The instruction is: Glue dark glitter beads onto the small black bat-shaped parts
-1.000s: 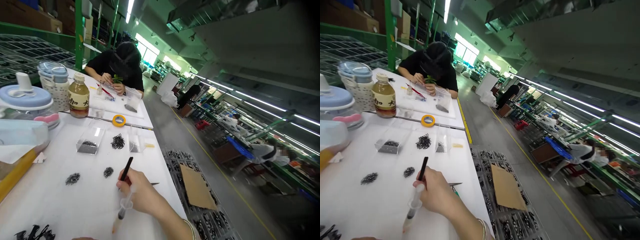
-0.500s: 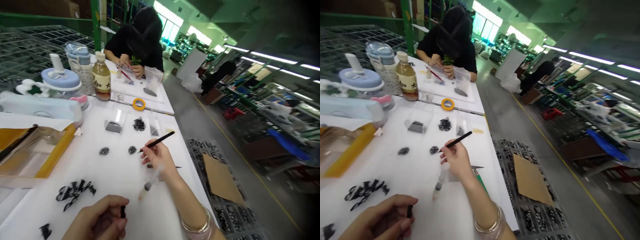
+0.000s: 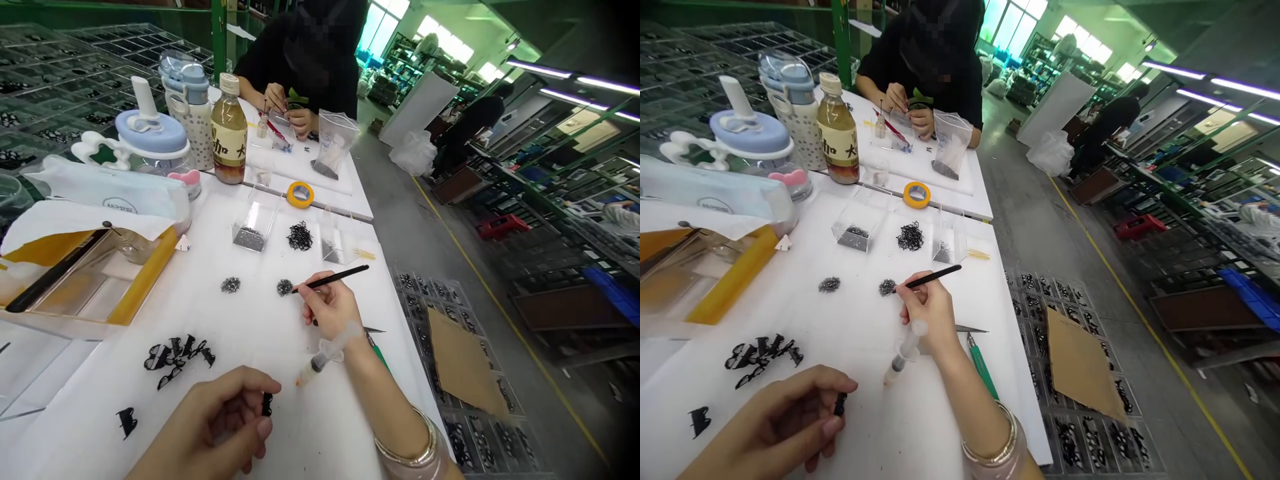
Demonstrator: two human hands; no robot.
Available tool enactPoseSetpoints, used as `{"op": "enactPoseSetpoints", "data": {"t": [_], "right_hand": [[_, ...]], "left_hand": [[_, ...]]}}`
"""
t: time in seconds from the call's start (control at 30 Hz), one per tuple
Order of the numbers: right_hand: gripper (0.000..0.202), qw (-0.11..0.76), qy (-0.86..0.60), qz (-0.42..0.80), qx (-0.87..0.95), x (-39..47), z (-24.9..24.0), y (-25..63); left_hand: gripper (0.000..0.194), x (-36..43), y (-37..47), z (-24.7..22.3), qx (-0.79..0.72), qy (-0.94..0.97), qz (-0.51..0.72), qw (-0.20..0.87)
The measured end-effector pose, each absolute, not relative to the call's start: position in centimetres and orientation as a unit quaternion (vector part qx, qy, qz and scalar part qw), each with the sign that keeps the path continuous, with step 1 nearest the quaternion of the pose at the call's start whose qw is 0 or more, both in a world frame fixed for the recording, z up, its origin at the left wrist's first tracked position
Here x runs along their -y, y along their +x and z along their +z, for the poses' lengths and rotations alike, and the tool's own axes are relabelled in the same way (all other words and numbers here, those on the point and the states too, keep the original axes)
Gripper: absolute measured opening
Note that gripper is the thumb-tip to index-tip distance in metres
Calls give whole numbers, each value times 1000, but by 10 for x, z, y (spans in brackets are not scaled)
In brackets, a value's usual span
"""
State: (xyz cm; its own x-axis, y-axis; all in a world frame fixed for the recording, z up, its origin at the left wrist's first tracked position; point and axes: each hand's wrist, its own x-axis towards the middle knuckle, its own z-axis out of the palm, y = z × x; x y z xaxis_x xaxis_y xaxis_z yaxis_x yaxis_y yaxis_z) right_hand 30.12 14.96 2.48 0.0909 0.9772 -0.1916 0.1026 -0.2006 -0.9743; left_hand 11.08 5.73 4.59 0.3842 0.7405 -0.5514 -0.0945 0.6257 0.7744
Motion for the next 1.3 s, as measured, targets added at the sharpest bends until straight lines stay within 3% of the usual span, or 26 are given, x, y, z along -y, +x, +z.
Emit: {"op": "enactPoseSetpoints", "data": {"t": [1.3], "right_hand": [[23, 383, -562, 551, 483, -137, 29, 307]], "left_hand": [[19, -62, 104, 36, -419, 365, 277, 784]]}}
